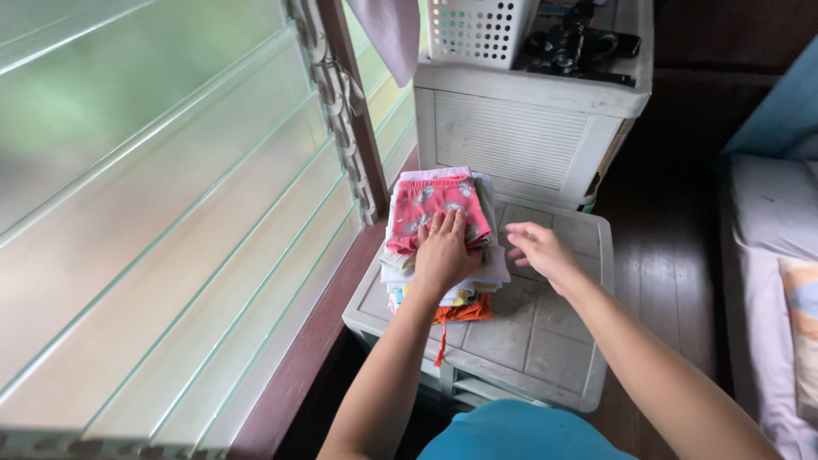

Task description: The person gathers small clothing items from an ironing board, places them into several drawers, and folds other items on a plastic cabinet.

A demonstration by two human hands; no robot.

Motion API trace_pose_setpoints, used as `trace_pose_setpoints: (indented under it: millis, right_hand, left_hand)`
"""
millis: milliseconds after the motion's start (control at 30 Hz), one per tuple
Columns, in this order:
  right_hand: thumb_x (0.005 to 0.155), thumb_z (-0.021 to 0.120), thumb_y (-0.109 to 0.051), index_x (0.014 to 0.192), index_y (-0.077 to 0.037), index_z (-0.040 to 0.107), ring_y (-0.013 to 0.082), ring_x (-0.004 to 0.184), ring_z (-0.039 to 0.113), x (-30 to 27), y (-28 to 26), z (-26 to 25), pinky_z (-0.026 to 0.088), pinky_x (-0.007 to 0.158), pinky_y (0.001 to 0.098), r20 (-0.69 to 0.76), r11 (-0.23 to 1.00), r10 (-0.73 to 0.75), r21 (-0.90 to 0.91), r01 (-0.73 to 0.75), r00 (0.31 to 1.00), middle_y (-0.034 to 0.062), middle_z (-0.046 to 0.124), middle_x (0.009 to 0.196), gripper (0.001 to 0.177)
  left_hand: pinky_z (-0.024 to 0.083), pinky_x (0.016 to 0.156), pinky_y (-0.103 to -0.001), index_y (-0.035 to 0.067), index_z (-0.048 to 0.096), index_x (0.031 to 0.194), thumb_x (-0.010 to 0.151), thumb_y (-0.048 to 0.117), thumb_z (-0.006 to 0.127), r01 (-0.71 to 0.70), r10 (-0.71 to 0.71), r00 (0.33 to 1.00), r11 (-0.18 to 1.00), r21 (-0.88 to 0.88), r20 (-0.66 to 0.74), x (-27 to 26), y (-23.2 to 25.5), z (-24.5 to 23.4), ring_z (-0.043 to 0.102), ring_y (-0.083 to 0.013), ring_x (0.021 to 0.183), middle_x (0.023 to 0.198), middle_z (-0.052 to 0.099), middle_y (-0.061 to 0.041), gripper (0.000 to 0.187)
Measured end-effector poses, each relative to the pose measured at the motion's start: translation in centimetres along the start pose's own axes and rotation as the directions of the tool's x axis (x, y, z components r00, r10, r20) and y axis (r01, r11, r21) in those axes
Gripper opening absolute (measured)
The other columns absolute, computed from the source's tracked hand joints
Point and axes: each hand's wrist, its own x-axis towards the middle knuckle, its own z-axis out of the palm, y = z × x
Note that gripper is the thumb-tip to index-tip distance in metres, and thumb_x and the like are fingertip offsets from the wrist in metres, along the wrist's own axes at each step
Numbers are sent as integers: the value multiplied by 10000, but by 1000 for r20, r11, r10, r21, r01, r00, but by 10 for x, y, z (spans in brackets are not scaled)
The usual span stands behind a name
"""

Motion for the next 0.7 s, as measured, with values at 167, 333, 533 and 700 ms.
trace_pose_setpoints:
  millis: [167,333,533,700]
  right_hand:
    - [987,638,-313,1166,-14,734,184,807,632,20,11,25,529,693,338,-42,985,133,-108,-137,990,114,718,1034,361]
    - [966,701,-271,1104,13,762,180,876,627,28,-5,32,497,750,308,-122,961,-5,-276,-29,992,148,745,1020,321]
    - [952,634,-254,1255,-159,726,180,1131,558,4,-49,21,473,903,350,-15,986,-113,-121,110,993,65,563,1271,331]
    - [947,656,-346,1437,-177,543,165,1227,546,-8,-45,9,460,974,392,-76,989,-144,-18,143,987,33,567,1368,530]
  left_hand:
    - [346,1119,-614,-1,418,1492,776,335,750,-14,16,993,1000,11,-117,-12,-2,10,493,-398,1378,1499,534,-174,857]
    - [433,1028,-606,-6,446,1496,849,329,691,-35,44,982,998,53,-183,-12,-5,12,574,-392,1278,1387,609,-167,768]
    - [552,880,-542,60,693,1112,1005,369,560,154,-160,987,968,-198,-14,35,-29,-13,737,-380,935,994,751,-180,353]
    - [550,833,-498,-13,715,959,998,491,564,84,-91,996,903,-422,5,93,-57,-78,713,-429,907,872,715,-266,528]
